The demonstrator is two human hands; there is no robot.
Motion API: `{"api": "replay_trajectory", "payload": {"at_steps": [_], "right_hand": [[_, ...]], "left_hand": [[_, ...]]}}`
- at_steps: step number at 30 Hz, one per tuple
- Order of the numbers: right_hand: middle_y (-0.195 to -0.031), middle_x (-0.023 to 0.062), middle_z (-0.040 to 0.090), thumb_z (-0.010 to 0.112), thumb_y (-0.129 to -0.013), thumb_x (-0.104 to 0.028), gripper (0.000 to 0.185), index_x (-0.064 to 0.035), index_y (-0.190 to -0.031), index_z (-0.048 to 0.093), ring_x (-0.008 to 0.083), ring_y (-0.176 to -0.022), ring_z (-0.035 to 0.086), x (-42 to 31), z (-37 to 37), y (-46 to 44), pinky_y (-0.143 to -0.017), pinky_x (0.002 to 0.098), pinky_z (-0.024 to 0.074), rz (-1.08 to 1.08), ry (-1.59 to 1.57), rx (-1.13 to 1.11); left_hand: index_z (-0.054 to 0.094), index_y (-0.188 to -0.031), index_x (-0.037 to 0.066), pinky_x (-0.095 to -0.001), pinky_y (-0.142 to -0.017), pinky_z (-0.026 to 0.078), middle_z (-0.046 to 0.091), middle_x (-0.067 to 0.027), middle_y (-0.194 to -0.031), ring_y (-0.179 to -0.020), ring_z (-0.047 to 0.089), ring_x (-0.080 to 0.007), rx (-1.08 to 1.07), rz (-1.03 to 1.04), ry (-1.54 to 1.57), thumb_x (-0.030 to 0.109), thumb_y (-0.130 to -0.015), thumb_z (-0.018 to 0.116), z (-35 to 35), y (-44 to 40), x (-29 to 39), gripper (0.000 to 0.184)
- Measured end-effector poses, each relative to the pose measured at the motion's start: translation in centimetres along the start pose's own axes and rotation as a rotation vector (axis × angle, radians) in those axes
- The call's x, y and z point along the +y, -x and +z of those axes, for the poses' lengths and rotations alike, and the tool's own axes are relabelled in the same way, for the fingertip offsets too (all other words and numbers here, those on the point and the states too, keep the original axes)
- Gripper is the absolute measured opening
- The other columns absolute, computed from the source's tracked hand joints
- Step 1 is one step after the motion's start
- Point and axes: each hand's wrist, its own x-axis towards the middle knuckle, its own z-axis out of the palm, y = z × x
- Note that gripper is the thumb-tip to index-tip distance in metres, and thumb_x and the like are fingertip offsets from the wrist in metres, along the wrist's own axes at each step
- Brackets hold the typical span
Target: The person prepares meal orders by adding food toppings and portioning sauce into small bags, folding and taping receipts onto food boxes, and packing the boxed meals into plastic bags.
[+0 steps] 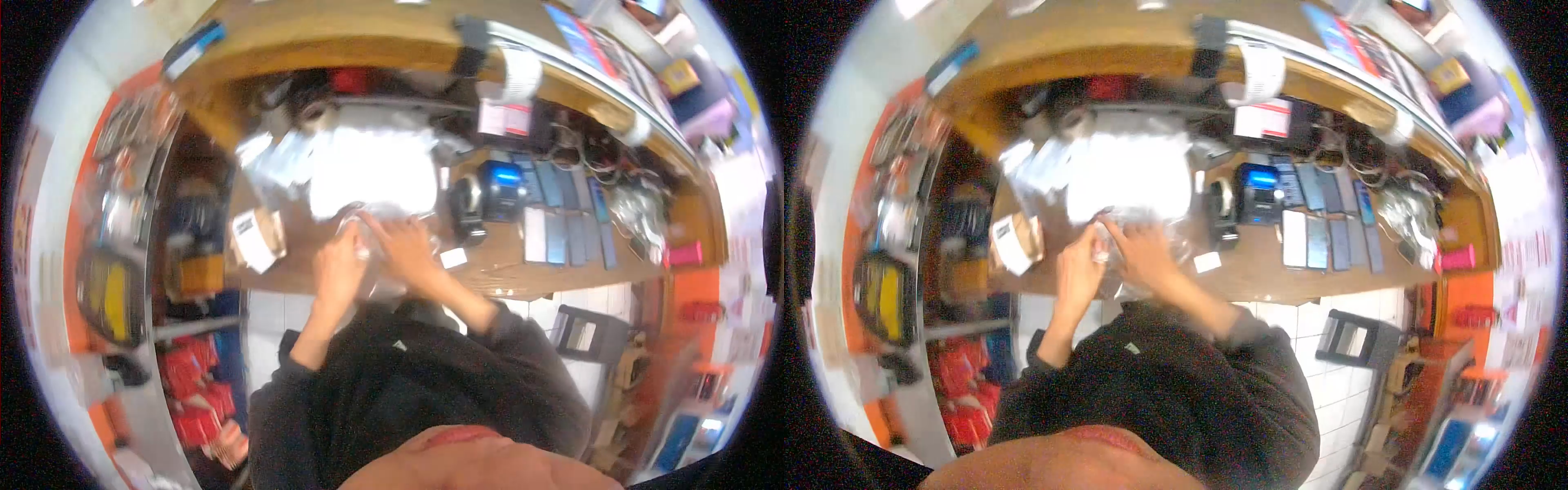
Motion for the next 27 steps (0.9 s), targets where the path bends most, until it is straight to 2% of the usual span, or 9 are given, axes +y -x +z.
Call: {"api": "replay_trajectory", "payload": {"at_steps": [4,7,12,15,17,19,23,25,27], "right_hand": [[-0.065,0.0092,0.062,0.056,-0.083,-0.019,0.046,-0.0134,-0.128,0.045,0.0297,-0.053,0.061,5.6,-5.9,-4.7,-0.045,0.0404,0.0439,0.317,0.064,0.04],[-0.067,0.0118,0.058,0.056,-0.085,-0.02,0.02,-0.0053,-0.097,0.063,0.024,-0.055,0.056,3.4,-8.3,-1.5,-0.048,0.0373,0.0419,0.061,-0.245,0.779],[-0.088,0.0205,0.061,0.044,-0.085,-0.005,0.035,-0.0065,-0.12,0.048,0.0316,-0.077,0.062,8.7,9.5,16.7,-0.07,0.0444,0.0486,0.013,-0.438,-0.63],[-0.095,0.0139,0.065,0.04,-0.093,-0.019,0.039,-0.0072,-0.129,0.045,0.0243,-0.076,0.062,7.6,0.2,11.1,-0.068,0.0385,0.0506,-0.014,-0.63,-0.165],[-0.094,0.0104,0.064,0.041,-0.096,-0.03,0.041,-0.0081,-0.129,0.046,0.0188,-0.072,0.06,9.6,2.5,13.2,-0.067,0.0365,0.0502,0.186,-0.775,-0.441],[-0.092,0.0087,0.064,0.048,-0.092,-0.023,0.032,-0.0075,-0.12,0.051,0.0168,-0.074,0.06,9.0,0.2,12.1,-0.065,0.0323,0.0501,0.418,-1.103,-0.668],[-0.09,0.0052,0.063,0.062,-0.084,-0.008,0.017,-0.0062,-0.1,0.062,0.0127,-0.078,0.061,7.9,-3.5,8.8,-0.062,0.0237,0.05,0.862,-1.733,-1.147],[-0.089,0.0043,0.062,0.059,-0.086,-0.008,0.013,-0.0047,-0.099,0.06,0.0147,-0.081,0.061,10.6,-3.2,8.0,-0.065,0.0256,0.0492,0.278,-2.09,-0.49],[-0.084,0.0023,0.059,0.05,-0.093,-0.013,0.012,-0.0046,-0.093,0.06,0.0156,-0.085,0.061,11.1,-6.4,5.4,-0.063,0.0262,0.0467,0.082,-2.618,-0.159]], "left_hand": [[0.057,-0.095,0.004,-0.0441,-0.069,0.048,0.059,-0.0178,-0.089,-0.08,0.058,-0.0371,0.224,-0.199,-0.152,0.012,-0.085,0.051,-6.9,-2.6,-7.3,0.015],[0.058,-0.093,0.003,-0.042,-0.074,0.047,0.054,-0.0147,-0.086,-0.085,0.056,-0.0372,0.645,-0.124,-0.311,0.012,-0.085,0.05,-8.1,0.9,-5.5,0.015],[0.062,-0.09,-0.005,-0.0462,-0.079,0.045,0.06,-0.0241,-0.1,-0.089,0.057,-0.0399,-0.772,-0.121,-0.321,0.007,-0.08,0.051,1.6,10.4,-14.8,0.02],[0.061,-0.1,-0.007,-0.0409,-0.085,0.047,0.061,-0.0267,-0.095,-0.093,0.06,-0.0349,-0.623,-0.085,0.167,0.008,-0.084,0.047,0.8,12.7,-15.2,0.026],[0.06,-0.104,-0.008,-0.0392,-0.086,0.048,0.063,-0.0258,-0.095,-0.095,0.061,-0.0327,-0.899,-0.276,0.304,0.008,-0.085,0.046,-1.7,12.1,-12.8,0.028],[0.058,-0.105,-0.006,-0.0382,-0.079,0.051,0.065,-0.0192,-0.09,-0.087,0.064,-0.029,-0.47,-0.814,1.471,0.011,-0.087,0.047,-3.7,9.1,-8.0,0.028],[0.057,-0.102,-0.003,-0.0277,-0.045,0.048,0.06,-0.0094,-0.07,-0.056,0.059,-0.0164,0.013,-0.584,1.281,0.014,-0.085,0.051,-2.3,7.9,-14.5,0.025],[0.058,-0.098,0.0,-0.0248,-0.039,0.042,0.055,-0.0051,-0.069,-0.045,0.049,-0.0134,-1.17,-0.779,2.362,0.026,-0.085,0.053,-5.6,6.0,-12.9,0.029],[0.059,-0.098,0.002,-0.0273,-0.045,0.045,0.059,-0.007,-0.074,-0.051,0.052,-0.0145,-1.085,-0.941,1.638,0.03,-0.088,0.05,-5.1,7.0,-8.6,0.031]]}}
